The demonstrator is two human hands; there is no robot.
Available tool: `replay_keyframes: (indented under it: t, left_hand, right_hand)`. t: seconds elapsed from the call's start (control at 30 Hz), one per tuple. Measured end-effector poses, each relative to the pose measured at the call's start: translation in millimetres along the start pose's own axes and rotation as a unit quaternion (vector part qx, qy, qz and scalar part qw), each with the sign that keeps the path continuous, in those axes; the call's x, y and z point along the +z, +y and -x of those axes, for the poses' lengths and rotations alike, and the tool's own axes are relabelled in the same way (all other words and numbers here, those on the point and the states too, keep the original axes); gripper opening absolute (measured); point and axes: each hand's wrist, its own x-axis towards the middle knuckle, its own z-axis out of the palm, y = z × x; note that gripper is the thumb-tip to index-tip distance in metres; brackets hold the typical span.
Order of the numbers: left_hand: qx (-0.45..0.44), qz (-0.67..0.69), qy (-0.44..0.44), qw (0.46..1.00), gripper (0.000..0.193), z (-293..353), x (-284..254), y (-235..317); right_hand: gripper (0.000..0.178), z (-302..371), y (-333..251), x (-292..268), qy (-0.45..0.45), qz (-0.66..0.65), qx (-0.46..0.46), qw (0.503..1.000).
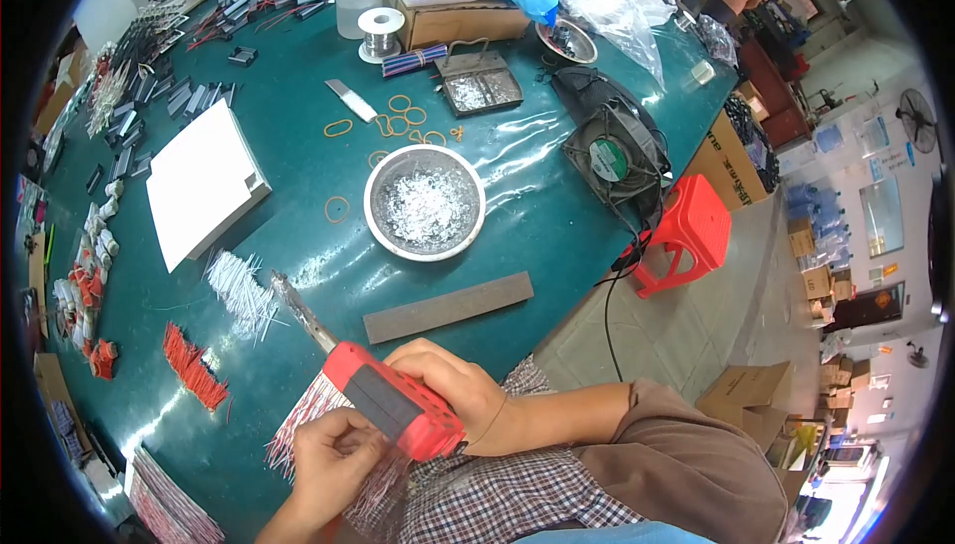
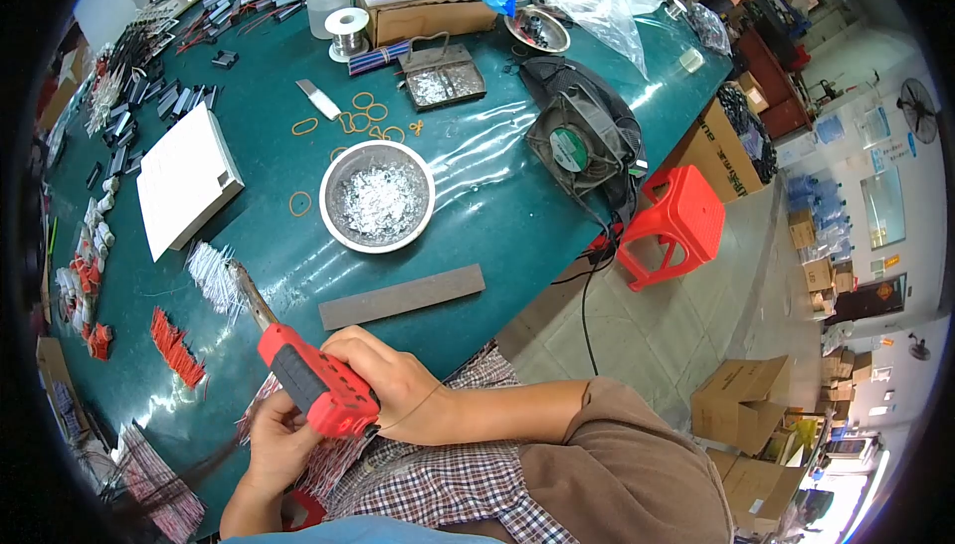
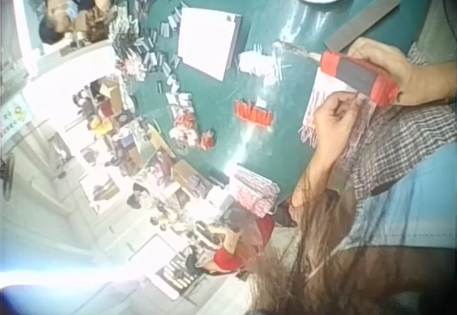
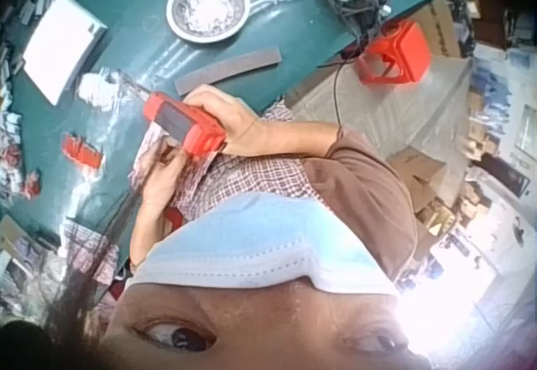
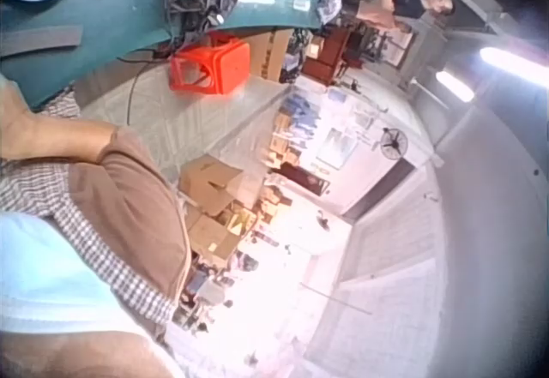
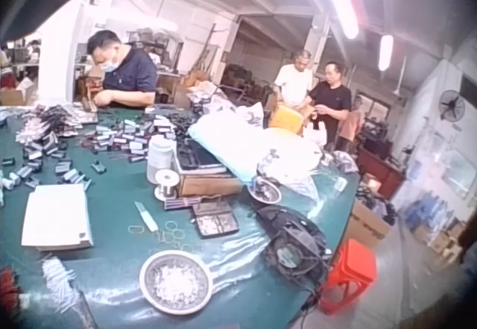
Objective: The person solders wires onto circuit board strips using a soldering iron, picking up wires by hand and attaching them to the boards with the iron.
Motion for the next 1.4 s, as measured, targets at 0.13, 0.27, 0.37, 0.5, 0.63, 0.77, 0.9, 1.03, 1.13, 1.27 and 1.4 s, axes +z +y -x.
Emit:
replay_keyframes:
  t: [0.13,0.27,0.37,0.5,0.63,0.77,0.9,1.03,1.13,1.27,1.4]
  left_hand:
    - [-0.063,0.103,-0.014,0.993,0.004,2.3,1.9,4.2]
    - [-0.078,0.113,-0.01,0.99,0.005,1.9,1.5,4.5]
    - [-0.073,0.09,-0.032,0.993,0.004,1.1,-0.1,8.9]
    - [-0.059,0.09,-0.056,0.993,0.006,1.0,-5.7,-4.7]
    - [-0.111,0.137,-0.031,0.984,0.008,1.1,2.3,11.8]
    - [-0.086,0.078,-0.029,0.993,0.008,0.6,-0.4,4.3]
    - [-0.082,0.008,-0.027,0.996,0.013,1.3,-1.9,4.9]
    - [-0.01,0.031,-0.027,0.999,0.019,3.3,4.5,20.0]
    - [-0.057,0.088,-0.029,0.994,0.02,4.4,0.9,21.2]
    - [-0.042,0.032,-0.016,0.998,0.02,3.5,-4.5,9.3]
    - [0.044,0.04,0.004,0.998,0.02,4.1,-1.2,7.3]
  right_hand:
    - [0.046,-1.2,-0.6,-0.8,0.006,-0.005,-0.009,1.0]
    - [0.045,-2.5,-2.3,-1.3,-0.001,0.006,-0.007,1.0]
    - [0.045,-1.1,-0.5,0.1,-0.002,0.014,-0.016,1.0]
    - [0.048,-1.0,0.5,-0.8,-0.008,0.0,-0.012,1.0]
    - [0.052,-2.1,0.9,-4.3,-0.013,-0.032,-0.015,0.999]
    - [0.051,-1.0,2.2,-1.6,-0.027,-0.04,0.002,0.999]
    - [0.049,-3.4,-2.6,-2.5,-0.037,-0.019,0.006,0.999]
    - [0.048,-9.2,-6.4,-4.0,-0.064,-0.01,-0.011,0.998]
    - [0.048,-10.6,-6.6,-3.3,-0.053,-0.01,-0.021,0.998]
    - [0.049,-11.4,-7.0,-2.5,-0.058,-0.013,-0.008,0.998]
    - [0.051,-14.0,-9.3,-1.7,-0.089,-0.015,0.006,0.996]
